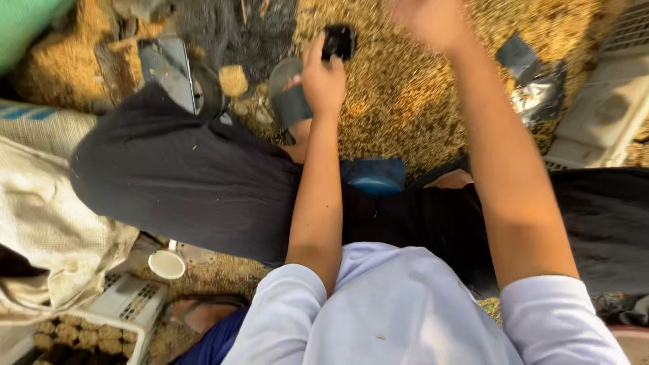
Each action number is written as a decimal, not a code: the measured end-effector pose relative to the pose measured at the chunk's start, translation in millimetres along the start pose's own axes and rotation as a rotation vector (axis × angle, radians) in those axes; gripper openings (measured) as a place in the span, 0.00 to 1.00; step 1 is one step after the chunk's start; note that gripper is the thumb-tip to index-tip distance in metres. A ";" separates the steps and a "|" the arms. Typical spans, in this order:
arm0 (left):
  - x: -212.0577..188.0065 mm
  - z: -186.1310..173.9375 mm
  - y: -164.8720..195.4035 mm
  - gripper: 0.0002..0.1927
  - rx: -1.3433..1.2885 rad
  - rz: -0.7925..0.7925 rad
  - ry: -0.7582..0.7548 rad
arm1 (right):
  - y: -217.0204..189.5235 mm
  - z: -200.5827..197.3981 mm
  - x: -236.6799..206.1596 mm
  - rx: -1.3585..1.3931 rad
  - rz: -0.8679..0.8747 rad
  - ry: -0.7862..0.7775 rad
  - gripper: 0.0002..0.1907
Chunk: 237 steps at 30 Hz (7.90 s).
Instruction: The person sits on the ground and uses a small black mold to pack loose granular material into compact cylindrical shapes. They fill the mold, press the material, and place the formed units into a nearby white crate.
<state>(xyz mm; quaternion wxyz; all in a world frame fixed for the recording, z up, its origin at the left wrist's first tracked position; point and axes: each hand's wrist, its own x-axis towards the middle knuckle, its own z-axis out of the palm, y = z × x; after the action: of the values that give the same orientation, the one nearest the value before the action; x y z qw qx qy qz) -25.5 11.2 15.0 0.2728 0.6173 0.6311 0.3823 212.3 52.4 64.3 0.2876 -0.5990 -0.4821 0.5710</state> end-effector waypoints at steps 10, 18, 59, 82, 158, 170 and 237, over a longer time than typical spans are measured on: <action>-1.1 3.0 0.4 0.26 -0.104 -0.229 -0.085 | 99.5 225.5 -95.9 -0.715 0.041 -0.417 0.26; -9.2 12.3 -3.4 0.25 -0.157 -0.215 -0.121 | 120.9 237.0 -96.6 -0.848 -0.013 -0.396 0.25; -21.9 45.2 33.2 0.11 0.217 -0.026 -0.263 | 126.7 39.2 -108.4 0.353 0.361 0.592 0.14; -17.8 24.1 11.1 0.15 0.285 0.042 -0.306 | 89.4 22.4 -57.3 -0.633 0.339 0.469 0.27; -38.8 63.8 48.4 0.21 0.379 0.273 -0.378 | 82.1 -10.4 -115.4 0.188 0.428 0.310 0.42; -46.6 68.6 41.6 0.25 0.257 0.265 -0.594 | 90.0 19.1 -103.8 0.478 0.307 0.328 0.30; -40.4 57.1 14.9 0.27 0.245 0.169 -0.537 | 86.7 60.1 -79.9 0.284 0.027 0.425 0.27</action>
<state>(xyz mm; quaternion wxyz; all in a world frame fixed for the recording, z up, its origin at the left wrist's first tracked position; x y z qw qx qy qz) 33.2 -21.2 -9.9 0.3205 0.7751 0.5242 0.1476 185.4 -64.5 8.2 0.4561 -0.6655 -0.3177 0.4981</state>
